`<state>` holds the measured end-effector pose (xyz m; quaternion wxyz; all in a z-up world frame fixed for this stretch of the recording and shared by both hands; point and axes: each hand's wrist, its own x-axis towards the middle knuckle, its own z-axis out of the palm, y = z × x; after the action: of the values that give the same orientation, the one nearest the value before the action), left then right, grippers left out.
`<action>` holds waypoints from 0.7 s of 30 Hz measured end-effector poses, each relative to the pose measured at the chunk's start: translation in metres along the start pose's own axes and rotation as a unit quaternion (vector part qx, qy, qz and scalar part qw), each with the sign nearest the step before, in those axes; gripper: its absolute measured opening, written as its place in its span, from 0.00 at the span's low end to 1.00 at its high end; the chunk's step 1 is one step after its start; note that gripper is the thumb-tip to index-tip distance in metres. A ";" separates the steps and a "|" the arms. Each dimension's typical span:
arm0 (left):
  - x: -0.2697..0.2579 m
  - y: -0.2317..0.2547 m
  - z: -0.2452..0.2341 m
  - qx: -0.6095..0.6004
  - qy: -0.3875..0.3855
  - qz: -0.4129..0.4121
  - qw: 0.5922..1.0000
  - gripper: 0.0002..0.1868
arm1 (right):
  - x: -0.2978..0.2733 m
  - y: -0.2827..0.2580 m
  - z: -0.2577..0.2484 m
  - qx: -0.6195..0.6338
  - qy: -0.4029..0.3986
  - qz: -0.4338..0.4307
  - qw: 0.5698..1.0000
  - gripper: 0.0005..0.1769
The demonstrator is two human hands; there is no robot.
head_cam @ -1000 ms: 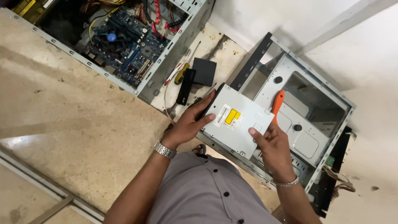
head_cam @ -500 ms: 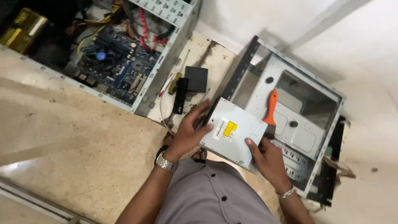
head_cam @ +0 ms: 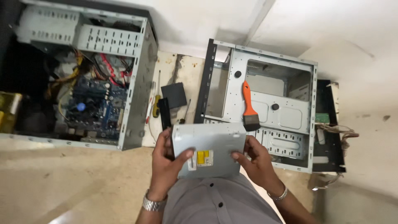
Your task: The person cleans a computer optical drive by brushing it with an orange brush. They then use a screwdriver to remove screws from the drive, place it into a computer case, and remove it again to continue cleaning.
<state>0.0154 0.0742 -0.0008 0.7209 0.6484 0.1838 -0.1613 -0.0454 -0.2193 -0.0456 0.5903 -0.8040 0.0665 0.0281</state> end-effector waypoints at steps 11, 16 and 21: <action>-0.055 -0.022 0.001 -0.112 -0.057 0.171 0.977 0.33 | 0.007 -0.042 0.004 0.108 -0.014 -0.234 0.966 0.39; -0.079 0.000 0.008 -0.060 -0.061 0.307 0.948 0.30 | 0.009 -0.086 0.008 0.231 -0.090 -0.267 0.931 0.45; -0.086 0.019 0.013 -0.058 -0.098 0.385 0.916 0.29 | 0.017 -0.086 0.021 0.213 -0.039 -0.312 0.925 0.35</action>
<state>-0.0505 0.0629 0.0573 0.7777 0.6073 -0.1429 0.0767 -0.0163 -0.1754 0.0276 0.7289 -0.6373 -0.2064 -0.1412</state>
